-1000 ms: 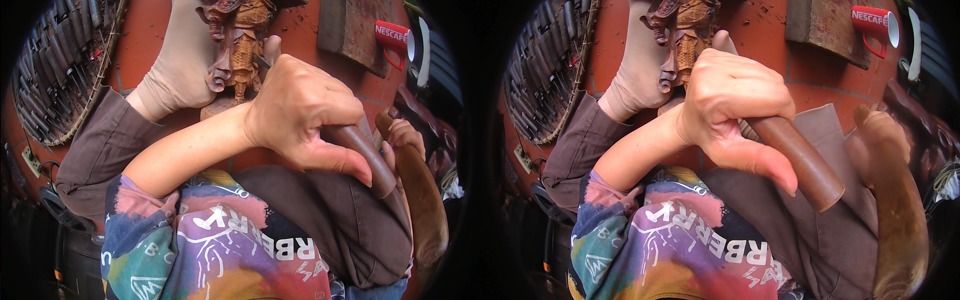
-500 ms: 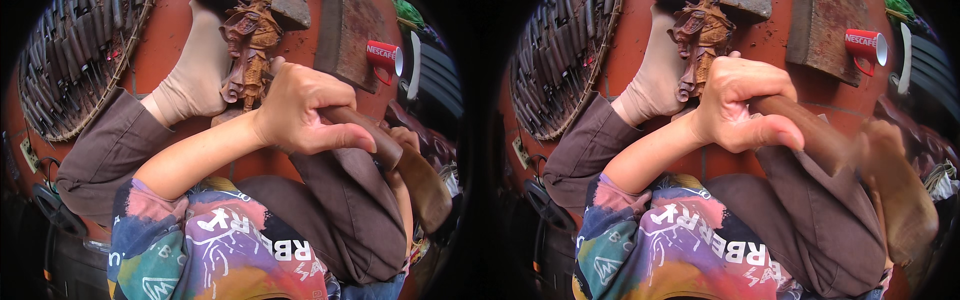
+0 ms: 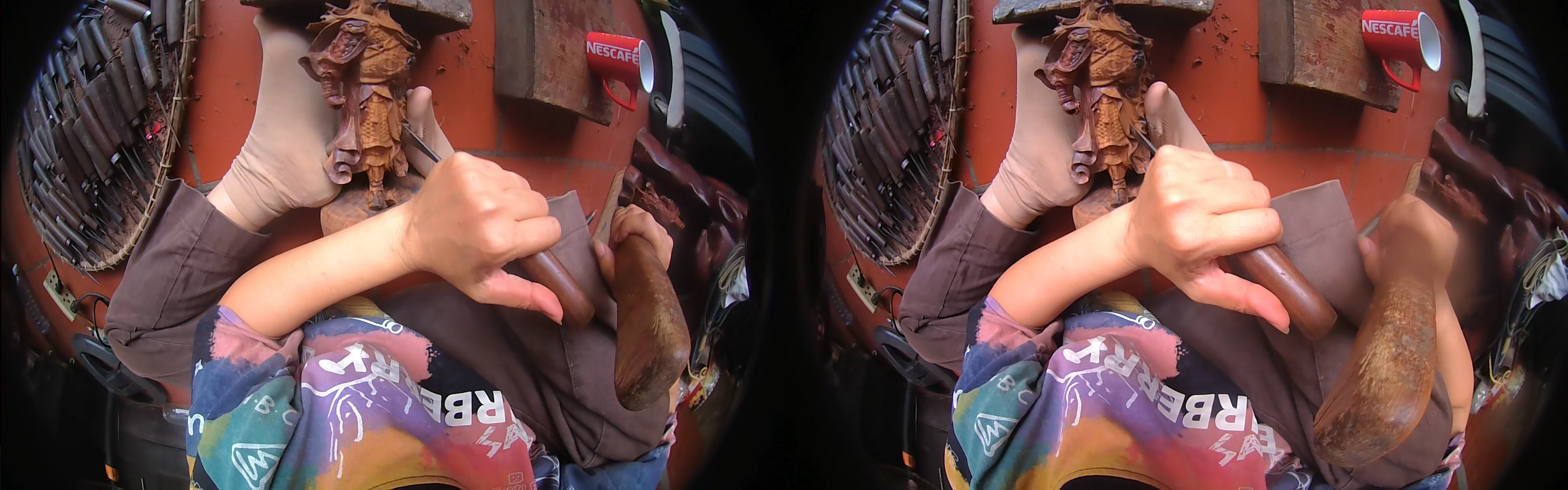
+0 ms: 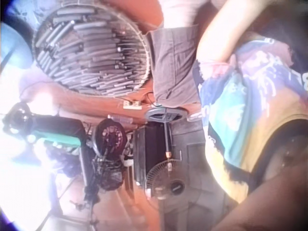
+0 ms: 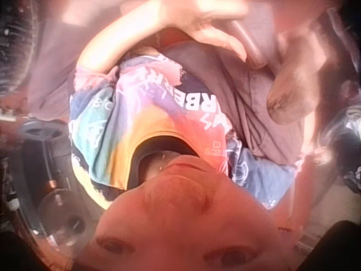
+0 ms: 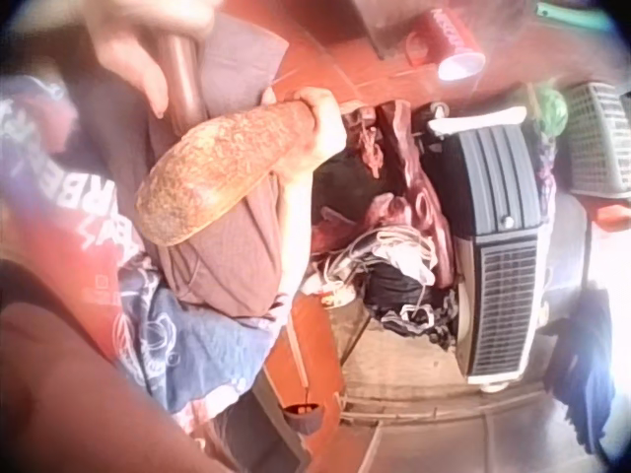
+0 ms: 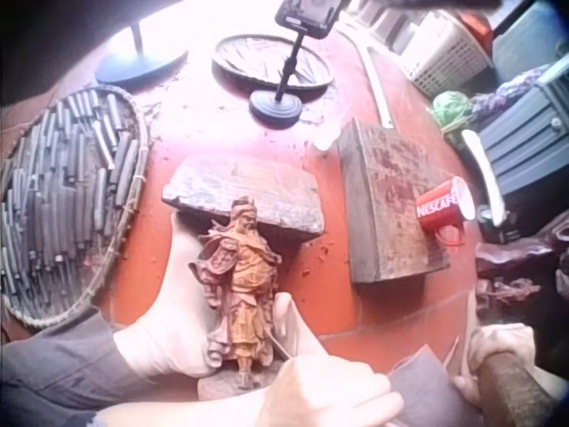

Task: The person carves a small wooden figurine using a chisel and mallet while holding the wood between their bare feet. They repeatedly strike the chisel to shape the wood and occasionally switch tools from a nearby basket.

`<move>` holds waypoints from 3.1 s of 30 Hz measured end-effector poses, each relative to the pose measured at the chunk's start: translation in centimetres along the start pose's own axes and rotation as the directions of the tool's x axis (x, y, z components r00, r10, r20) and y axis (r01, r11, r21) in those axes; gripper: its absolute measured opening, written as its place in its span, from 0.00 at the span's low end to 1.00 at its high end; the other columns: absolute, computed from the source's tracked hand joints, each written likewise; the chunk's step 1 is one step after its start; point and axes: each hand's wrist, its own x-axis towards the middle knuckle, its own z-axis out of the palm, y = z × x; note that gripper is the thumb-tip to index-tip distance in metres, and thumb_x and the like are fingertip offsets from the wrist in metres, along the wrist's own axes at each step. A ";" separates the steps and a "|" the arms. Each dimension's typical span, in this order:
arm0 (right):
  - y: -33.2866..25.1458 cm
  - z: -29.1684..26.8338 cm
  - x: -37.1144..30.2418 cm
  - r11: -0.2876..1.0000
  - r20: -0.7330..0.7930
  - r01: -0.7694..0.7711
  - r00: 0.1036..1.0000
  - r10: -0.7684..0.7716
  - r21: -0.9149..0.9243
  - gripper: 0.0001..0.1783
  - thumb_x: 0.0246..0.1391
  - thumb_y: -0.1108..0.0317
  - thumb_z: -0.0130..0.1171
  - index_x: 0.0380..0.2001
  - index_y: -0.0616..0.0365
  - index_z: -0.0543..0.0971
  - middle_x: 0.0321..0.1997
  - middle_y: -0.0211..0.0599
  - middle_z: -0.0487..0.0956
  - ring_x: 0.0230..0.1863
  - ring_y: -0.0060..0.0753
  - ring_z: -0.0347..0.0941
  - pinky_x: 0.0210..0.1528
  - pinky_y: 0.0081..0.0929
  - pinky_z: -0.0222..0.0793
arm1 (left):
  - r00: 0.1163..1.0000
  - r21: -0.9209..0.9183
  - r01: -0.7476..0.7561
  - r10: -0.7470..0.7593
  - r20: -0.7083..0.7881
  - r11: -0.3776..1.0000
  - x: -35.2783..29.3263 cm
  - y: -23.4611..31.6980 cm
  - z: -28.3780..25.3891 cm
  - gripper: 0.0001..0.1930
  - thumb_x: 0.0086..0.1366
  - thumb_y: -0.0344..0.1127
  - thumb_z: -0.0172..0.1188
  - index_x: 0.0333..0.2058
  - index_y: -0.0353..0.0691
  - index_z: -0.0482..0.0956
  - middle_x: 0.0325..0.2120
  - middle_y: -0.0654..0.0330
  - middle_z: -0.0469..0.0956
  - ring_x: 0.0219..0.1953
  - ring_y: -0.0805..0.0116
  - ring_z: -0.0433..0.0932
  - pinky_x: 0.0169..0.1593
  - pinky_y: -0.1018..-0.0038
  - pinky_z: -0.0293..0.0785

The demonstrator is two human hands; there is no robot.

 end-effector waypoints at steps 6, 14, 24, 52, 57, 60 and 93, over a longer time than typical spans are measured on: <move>-1.1 0.1 0.5 0.988 -0.032 0.038 0.999 -0.034 0.148 0.21 0.30 0.84 0.67 0.24 0.55 0.66 0.21 0.31 0.68 0.23 0.27 0.62 0.29 0.27 0.61 | 0.999 -0.028 -0.040 0.040 -0.018 0.999 0.0 -0.7 -0.3 0.31 0.46 0.68 0.69 0.17 0.46 0.68 0.13 0.67 0.62 0.13 0.68 0.67 0.17 0.72 0.60; -4.5 -0.6 2.5 0.796 0.148 -0.222 0.975 0.167 0.564 0.21 0.25 0.68 0.75 0.24 0.52 0.72 0.36 0.39 0.79 0.31 0.38 0.75 0.38 0.32 0.71 | 0.998 -0.521 0.057 -0.052 0.023 0.852 3.7 2.8 1.7 0.28 0.50 0.65 0.67 0.16 0.44 0.74 0.12 0.62 0.71 0.16 0.59 0.74 0.20 0.67 0.66; -4.8 0.2 3.6 0.801 0.031 -0.082 0.996 0.080 0.593 0.19 0.27 0.69 0.73 0.25 0.55 0.73 0.35 0.42 0.79 0.31 0.41 0.75 0.38 0.34 0.72 | 0.937 -0.585 0.288 -0.348 0.011 0.758 7.1 7.3 3.8 0.21 0.58 0.53 0.65 0.24 0.39 0.75 0.20 0.52 0.77 0.25 0.49 0.78 0.28 0.59 0.72; -10.0 -2.8 4.1 0.928 0.193 0.149 0.955 -0.224 0.341 0.16 0.32 0.73 0.65 0.31 0.62 0.77 0.29 0.49 0.78 0.35 0.56 0.76 0.38 0.41 0.70 | 0.417 0.465 0.885 -0.393 -0.820 -0.031 -7.9 1.3 -36.9 0.22 0.60 0.51 0.66 0.46 0.41 0.81 0.29 0.54 0.84 0.34 0.56 0.84 0.42 0.64 0.77; -10.5 -2.3 4.7 0.898 0.150 0.303 0.920 -0.363 0.319 0.14 0.31 0.74 0.64 0.27 0.61 0.76 0.27 0.47 0.77 0.33 0.54 0.75 0.36 0.42 0.69 | 0.197 0.155 0.972 -0.249 -0.948 0.177 -18.2 8.4 -45.8 0.15 0.67 0.41 0.63 0.44 0.33 0.78 0.26 0.58 0.83 0.21 0.76 0.78 0.25 0.80 0.73; -11.2 -2.2 5.4 0.888 0.177 0.344 0.896 -0.408 0.305 0.13 0.32 0.74 0.64 0.26 0.61 0.75 0.27 0.48 0.77 0.33 0.54 0.75 0.36 0.42 0.69 | -0.003 -0.075 0.953 -0.241 -0.971 0.293 -25.1 9.6 -46.9 0.15 0.68 0.39 0.62 0.44 0.32 0.77 0.26 0.57 0.83 0.21 0.77 0.78 0.23 0.82 0.72; -12.4 -2.7 5.3 0.903 0.215 0.388 0.881 -0.422 0.182 0.12 0.31 0.74 0.63 0.25 0.60 0.74 0.27 0.46 0.76 0.35 0.55 0.74 0.38 0.44 0.68 | -0.132 -0.208 0.858 -0.190 -0.973 0.470 -26.2 9.3 -47.3 0.09 0.66 0.33 0.64 0.41 0.37 0.80 0.31 0.58 0.85 0.25 0.76 0.82 0.26 0.84 0.74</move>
